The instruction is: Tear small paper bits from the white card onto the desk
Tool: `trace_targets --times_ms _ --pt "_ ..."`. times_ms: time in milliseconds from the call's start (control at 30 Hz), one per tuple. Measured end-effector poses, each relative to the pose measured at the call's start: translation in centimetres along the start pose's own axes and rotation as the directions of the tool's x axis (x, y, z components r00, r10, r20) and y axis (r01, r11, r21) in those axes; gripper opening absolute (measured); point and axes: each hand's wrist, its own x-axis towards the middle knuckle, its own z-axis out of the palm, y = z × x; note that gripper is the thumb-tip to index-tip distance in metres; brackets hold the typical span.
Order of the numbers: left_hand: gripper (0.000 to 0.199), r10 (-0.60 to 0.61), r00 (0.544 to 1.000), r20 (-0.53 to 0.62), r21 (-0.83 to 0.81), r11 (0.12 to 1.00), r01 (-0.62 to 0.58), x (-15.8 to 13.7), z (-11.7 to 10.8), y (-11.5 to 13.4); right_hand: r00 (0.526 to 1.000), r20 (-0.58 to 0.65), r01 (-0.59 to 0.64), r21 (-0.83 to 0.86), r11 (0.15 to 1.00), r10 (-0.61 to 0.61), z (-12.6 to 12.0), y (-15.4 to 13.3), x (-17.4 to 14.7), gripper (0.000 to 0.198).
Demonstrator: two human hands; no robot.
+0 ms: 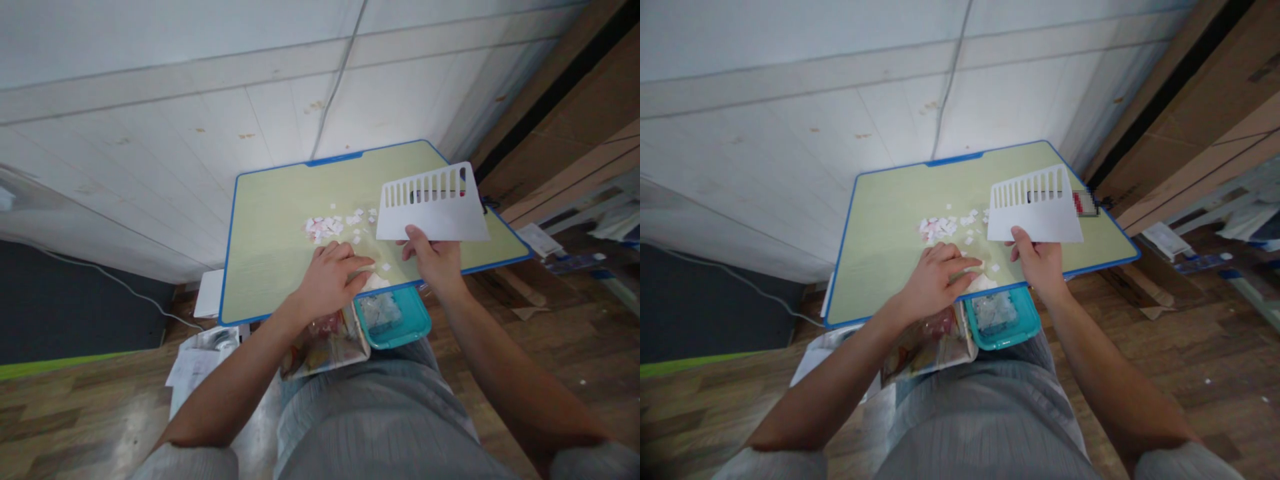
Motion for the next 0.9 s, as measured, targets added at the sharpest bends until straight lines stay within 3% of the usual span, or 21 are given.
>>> trace_targets --times_ms 133,267,400,600,900 --pt "0.031 -0.148 0.965 -0.217 -0.039 0.989 0.143 -0.1 -0.8 -1.7 1.0 0.005 -0.025 0.044 0.999 0.025 -0.1 0.1 0.5 0.058" --pt "0.026 -0.289 0.901 -0.325 0.026 0.949 0.314 -1.4 -1.5 -3.8 0.996 0.09 -0.001 0.045 0.999 -0.003 -0.3 0.3 0.9 0.057" --pt "0.026 -0.359 0.866 -0.349 0.112 0.901 0.419 -3.3 -1.2 -4.8 0.989 0.141 0.023 0.095 0.995 -0.036 0.1 0.7 1.1 0.055" --pt "0.03 -0.378 0.862 -0.338 0.181 0.873 0.454 -5.1 -1.3 -5.4 0.975 0.215 0.025 0.145 0.989 -0.056 1.1 1.0 1.0 0.048" --pt "0.03 -0.444 0.817 -0.368 0.211 0.815 0.539 -5.7 -2.0 -6.6 0.983 0.182 0.004 0.152 0.988 -0.032 1.6 0.6 1.0 0.047"
